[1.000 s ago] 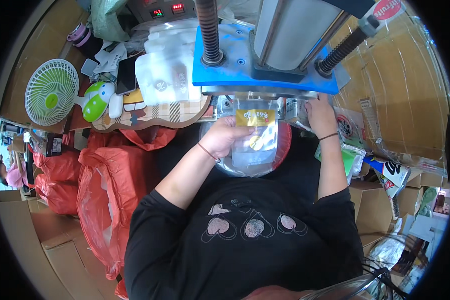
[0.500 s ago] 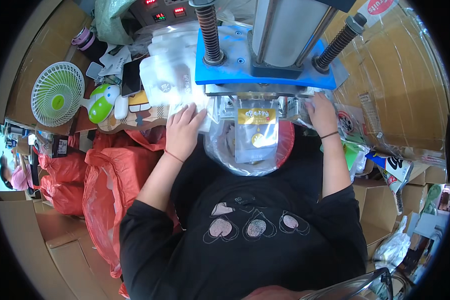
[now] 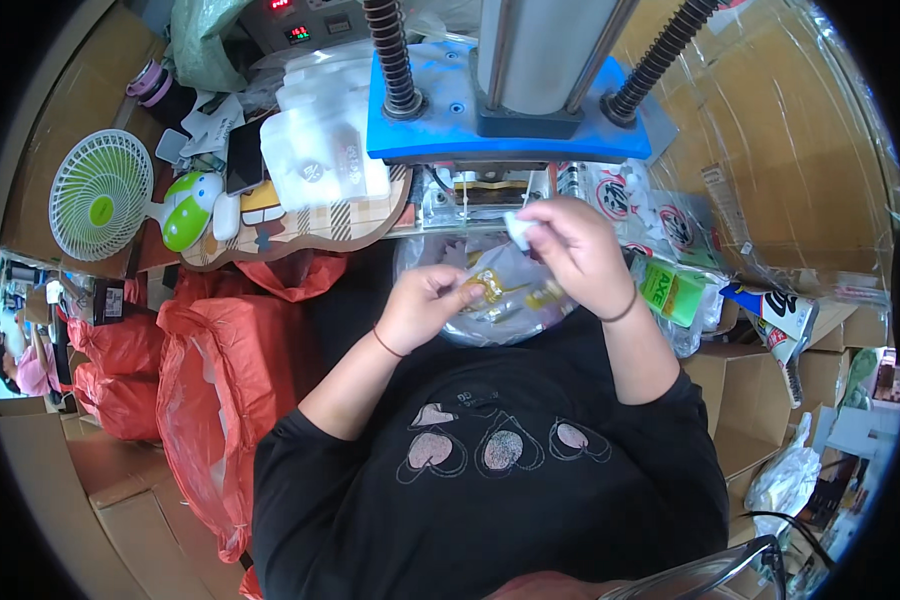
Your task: Using a packaging machine to fill and seal plastic bags with small items.
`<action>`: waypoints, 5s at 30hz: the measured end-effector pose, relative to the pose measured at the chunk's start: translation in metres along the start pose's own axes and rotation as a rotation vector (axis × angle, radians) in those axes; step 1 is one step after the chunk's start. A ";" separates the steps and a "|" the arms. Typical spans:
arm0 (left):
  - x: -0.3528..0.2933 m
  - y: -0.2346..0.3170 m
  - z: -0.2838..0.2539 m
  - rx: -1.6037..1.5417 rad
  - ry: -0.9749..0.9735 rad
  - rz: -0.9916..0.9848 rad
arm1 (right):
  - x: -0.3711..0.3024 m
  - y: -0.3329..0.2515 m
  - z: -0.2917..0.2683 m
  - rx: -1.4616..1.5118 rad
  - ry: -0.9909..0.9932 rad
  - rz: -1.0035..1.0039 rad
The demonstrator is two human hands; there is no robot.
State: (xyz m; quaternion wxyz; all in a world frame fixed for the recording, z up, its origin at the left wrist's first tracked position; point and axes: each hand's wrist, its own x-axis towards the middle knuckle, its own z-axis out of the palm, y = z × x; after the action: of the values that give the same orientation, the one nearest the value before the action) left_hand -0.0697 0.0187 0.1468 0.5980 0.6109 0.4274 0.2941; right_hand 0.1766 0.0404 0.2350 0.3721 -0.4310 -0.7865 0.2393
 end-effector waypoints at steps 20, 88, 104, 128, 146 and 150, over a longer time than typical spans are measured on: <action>0.060 0.006 0.001 -0.650 -0.093 -0.231 | -0.039 0.049 -0.017 -0.149 0.096 0.082; -0.005 -0.037 -0.070 -0.112 0.419 0.109 | -0.038 0.087 -0.066 -0.569 -0.021 0.255; 0.001 0.008 0.031 -0.502 -0.152 -0.105 | -0.006 0.028 -0.023 0.066 -0.252 0.138; 0.053 0.005 -0.103 1.155 0.972 0.488 | -0.074 0.093 -0.077 -0.414 -0.200 0.135; -0.001 0.010 -0.021 0.229 0.147 0.094 | -0.018 0.018 -0.002 0.109 0.119 -0.043; 0.003 0.012 0.002 0.053 0.013 0.049 | -0.002 -0.001 0.008 0.286 0.064 0.219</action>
State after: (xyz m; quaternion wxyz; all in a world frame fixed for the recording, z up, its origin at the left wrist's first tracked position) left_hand -0.0646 0.0209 0.1579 0.5716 0.6349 0.4238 0.3011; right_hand 0.1702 0.0378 0.2303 0.4260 -0.4641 -0.6806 0.3740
